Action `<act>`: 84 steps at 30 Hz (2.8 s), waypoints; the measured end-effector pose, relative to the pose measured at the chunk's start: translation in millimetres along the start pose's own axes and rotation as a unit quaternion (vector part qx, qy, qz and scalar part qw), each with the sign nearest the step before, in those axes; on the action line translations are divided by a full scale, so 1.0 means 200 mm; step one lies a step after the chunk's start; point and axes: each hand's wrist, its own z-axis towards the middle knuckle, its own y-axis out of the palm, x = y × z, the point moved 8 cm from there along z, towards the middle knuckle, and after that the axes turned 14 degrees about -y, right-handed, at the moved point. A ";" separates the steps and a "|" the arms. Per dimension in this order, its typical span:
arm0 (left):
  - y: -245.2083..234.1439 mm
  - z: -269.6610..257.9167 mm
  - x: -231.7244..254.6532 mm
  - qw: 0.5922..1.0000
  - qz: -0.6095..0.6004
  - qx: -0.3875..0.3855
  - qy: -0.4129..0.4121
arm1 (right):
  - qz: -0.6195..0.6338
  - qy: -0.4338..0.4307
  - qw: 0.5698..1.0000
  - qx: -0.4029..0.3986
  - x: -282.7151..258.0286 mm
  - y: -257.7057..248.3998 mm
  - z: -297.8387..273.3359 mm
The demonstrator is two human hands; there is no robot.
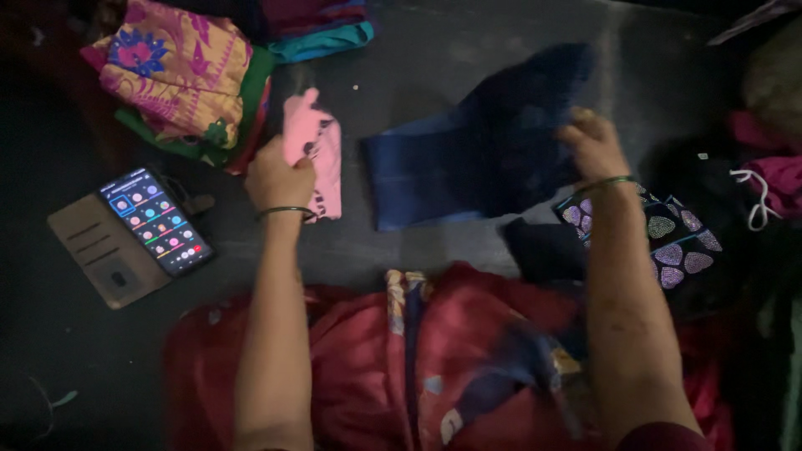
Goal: The person folds a shirt, a pair of jeans, and another pair of trousers by hand on the floor and places them to the side.
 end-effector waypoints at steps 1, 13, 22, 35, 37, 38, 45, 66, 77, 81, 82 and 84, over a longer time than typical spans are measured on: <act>0.02 -0.02 0.09 1.000 -0.010 0.003 0.017 | -0.002 -0.021 1.000 0.006 -0.03 -0.08 -0.01; 1.06 -0.91 0.46 0.912 0.140 0.070 0.379 | -0.034 -0.044 0.998 -0.004 0.06 -0.24 0.03; 0.95 -0.80 0.45 0.911 -0.038 -0.192 0.363 | -0.092 -0.058 0.993 -0.041 -0.05 -0.18 -0.01; 1.09 -0.41 -0.06 0.589 -0.615 -0.444 -0.280 | 0.018 -0.339 0.898 -0.281 -0.16 1.13 -0.45; 0.97 -0.33 -0.05 0.852 -0.427 -0.289 -0.092 | -0.094 -0.428 0.860 -0.263 -0.16 1.16 -0.47; 0.98 -0.33 -0.04 0.852 -0.428 -0.288 -0.093 | -0.090 -0.421 0.863 -0.265 -0.14 1.14 -0.47; 0.95 -0.31 -0.07 0.988 -0.093 -0.106 -0.062 | -0.363 -0.378 0.846 -0.094 -0.10 0.89 -0.31; 0.98 -0.47 0.04 0.692 -0.460 -0.466 -0.304 | -0.372 -0.251 0.860 -0.241 0.20 0.83 -0.22; 0.72 -0.41 0.21 0.633 -0.641 -0.369 -0.227 | -0.262 -0.210 0.936 -0.103 -0.10 0.40 -0.36; 0.50 -0.23 0.30 0.554 -0.757 -0.284 -0.199 | -0.304 -0.170 0.919 -0.183 0.04 0.50 -0.50; 0.44 -0.16 0.33 0.546 -0.771 -0.273 -0.183 | -0.303 -0.168 0.920 -0.183 0.09 0.52 -0.50; 0.36 0.04 0.41 0.500 -0.807 -0.267 -0.167 | -0.397 -0.098 0.867 -0.286 0.28 0.62 -0.48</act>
